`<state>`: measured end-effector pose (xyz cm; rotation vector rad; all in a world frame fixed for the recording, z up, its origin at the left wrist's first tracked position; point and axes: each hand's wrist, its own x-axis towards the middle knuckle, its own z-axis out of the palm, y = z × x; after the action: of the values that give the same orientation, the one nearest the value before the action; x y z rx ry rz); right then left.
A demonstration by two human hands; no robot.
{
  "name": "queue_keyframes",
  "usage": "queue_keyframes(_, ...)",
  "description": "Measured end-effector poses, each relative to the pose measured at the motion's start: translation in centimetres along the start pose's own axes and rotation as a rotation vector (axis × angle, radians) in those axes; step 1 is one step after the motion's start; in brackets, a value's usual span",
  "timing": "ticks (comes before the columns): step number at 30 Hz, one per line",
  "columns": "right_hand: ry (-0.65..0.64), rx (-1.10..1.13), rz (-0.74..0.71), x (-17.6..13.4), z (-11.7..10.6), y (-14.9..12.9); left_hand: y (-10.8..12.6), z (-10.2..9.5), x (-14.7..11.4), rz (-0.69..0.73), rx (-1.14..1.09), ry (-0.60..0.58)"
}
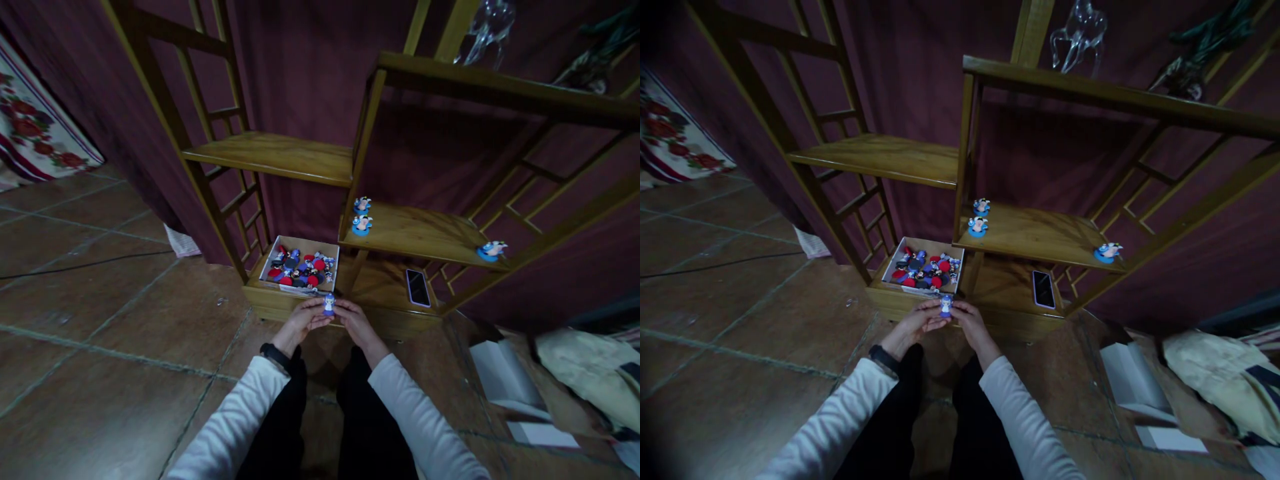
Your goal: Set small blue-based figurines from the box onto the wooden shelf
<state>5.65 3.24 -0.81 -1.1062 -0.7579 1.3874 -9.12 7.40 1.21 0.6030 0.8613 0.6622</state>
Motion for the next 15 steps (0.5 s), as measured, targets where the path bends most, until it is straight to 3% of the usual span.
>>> queue_keyframes(5,-0.019,0.086,0.026,-1.4,-0.1,0.4,-0.9,0.3,-0.6,-0.016,-0.011,0.035)
queue_keyframes(15,0.011,-0.105,-0.053,-0.9,0.0,1.4,-3.0,0.7,-0.3,0.091,0.033,0.112)
